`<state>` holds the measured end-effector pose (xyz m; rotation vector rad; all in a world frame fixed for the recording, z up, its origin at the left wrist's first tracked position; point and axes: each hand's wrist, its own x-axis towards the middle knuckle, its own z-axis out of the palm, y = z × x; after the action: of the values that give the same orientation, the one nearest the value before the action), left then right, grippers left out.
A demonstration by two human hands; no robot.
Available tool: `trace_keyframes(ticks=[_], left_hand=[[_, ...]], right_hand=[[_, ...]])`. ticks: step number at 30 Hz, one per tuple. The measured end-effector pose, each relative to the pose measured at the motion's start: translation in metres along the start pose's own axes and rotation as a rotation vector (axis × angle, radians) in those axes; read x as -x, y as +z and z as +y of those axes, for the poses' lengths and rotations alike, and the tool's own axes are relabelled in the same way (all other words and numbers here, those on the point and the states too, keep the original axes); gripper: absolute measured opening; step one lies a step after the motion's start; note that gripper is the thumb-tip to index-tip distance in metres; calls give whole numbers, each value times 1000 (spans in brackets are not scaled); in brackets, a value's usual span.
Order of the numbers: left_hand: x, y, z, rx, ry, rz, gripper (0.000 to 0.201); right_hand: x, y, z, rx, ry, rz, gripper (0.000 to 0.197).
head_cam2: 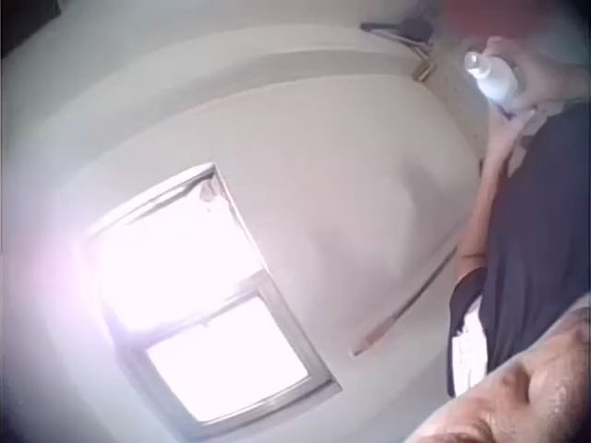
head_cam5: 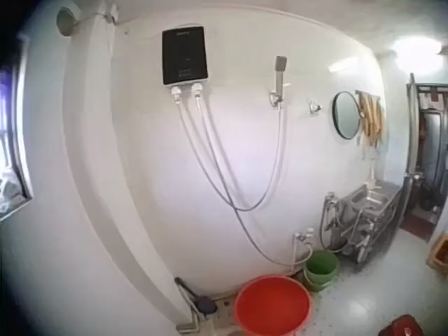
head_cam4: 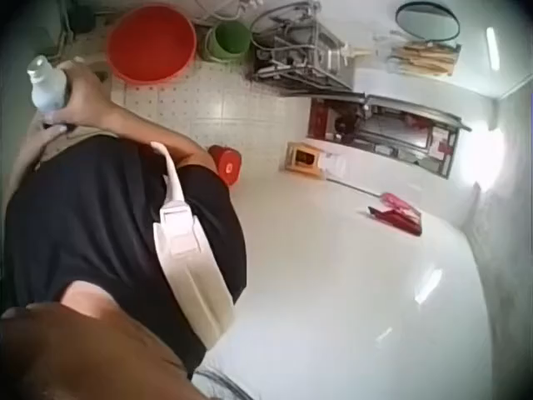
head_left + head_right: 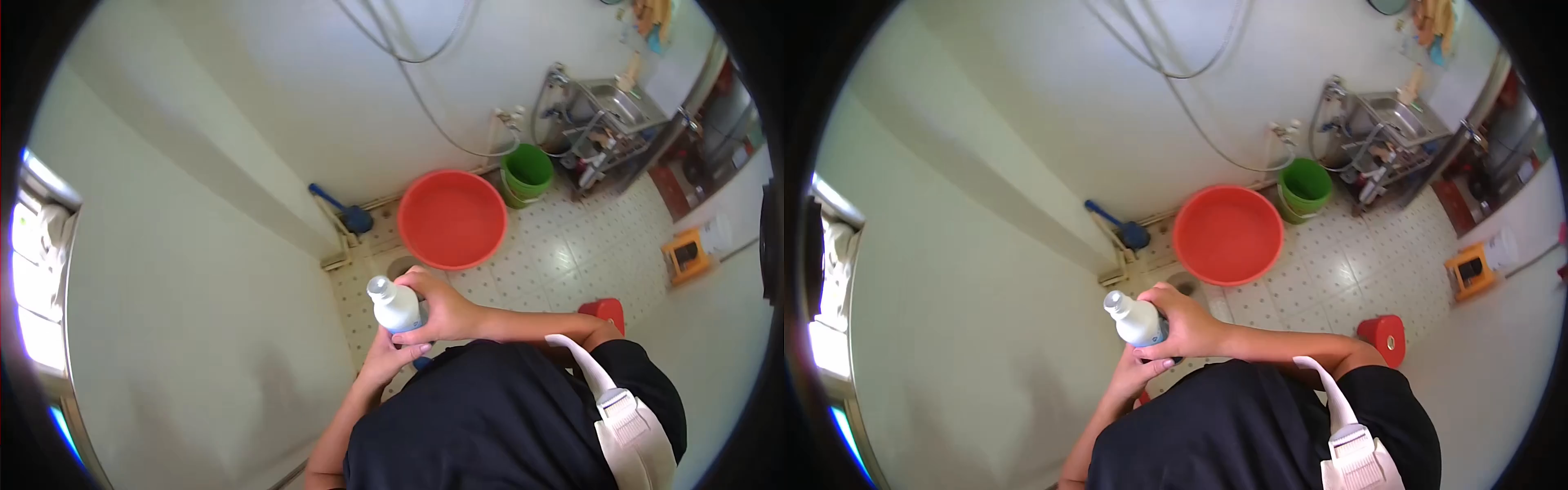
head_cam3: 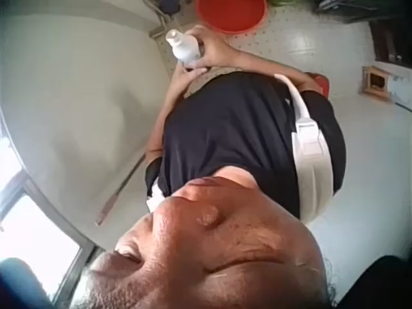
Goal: Cleaning a bathroom sink and spraying cleaning fluid onto a squat toilet.
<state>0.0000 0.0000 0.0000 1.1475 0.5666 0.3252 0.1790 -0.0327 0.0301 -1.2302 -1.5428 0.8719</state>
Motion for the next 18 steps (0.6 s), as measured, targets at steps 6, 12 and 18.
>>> trace_keyframes(ticks=[6, 12, 18], left_hand=[[-38, 17, -31, 1, -34, 18, 67], [-74, 91, 18, -347, -233, -26, 71], [-124, 126, 8, -325, -196, -224, 72]], right_hand=[[24, -45, 18, 147, 3, 50, 68], [66, -110, 22, -5, 227, -41, 67], [104, -153, 32, 23, 177, 15, 49]])
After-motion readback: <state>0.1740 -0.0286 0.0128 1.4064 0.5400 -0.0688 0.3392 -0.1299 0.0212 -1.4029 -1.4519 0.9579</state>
